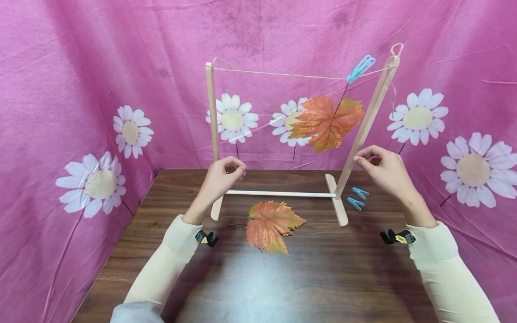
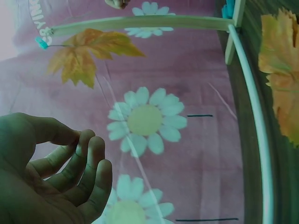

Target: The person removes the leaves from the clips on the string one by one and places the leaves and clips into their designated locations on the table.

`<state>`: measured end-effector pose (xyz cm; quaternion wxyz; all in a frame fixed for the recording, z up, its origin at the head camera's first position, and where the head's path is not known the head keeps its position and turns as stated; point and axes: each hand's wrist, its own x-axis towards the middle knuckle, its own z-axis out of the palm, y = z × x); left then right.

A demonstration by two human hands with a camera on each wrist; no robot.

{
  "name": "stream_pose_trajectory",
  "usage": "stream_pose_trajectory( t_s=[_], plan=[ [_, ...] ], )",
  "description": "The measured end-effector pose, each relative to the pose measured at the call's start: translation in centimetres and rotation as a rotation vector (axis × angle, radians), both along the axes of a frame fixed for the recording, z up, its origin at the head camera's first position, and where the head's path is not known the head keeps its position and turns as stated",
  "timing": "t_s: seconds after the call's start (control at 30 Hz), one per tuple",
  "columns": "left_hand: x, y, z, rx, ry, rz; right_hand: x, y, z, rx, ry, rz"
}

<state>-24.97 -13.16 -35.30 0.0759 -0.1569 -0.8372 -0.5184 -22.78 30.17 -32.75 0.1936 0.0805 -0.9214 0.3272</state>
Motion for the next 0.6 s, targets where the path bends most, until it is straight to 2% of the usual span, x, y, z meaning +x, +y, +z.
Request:
stream_pose_trajectory(
  t_s=[0.4,0.6],
  plan=[
    [-0.1,1.8,2.9,-0.004,0.081,-0.041,0.0,-1.5,2.9,-0.024,0.008,0.026],
    [0.0,2.8,4.3,-0.022,0.113,-0.038,-0.1,-1.9,4.2,-0.03,-0.008,0.033]
  ],
)
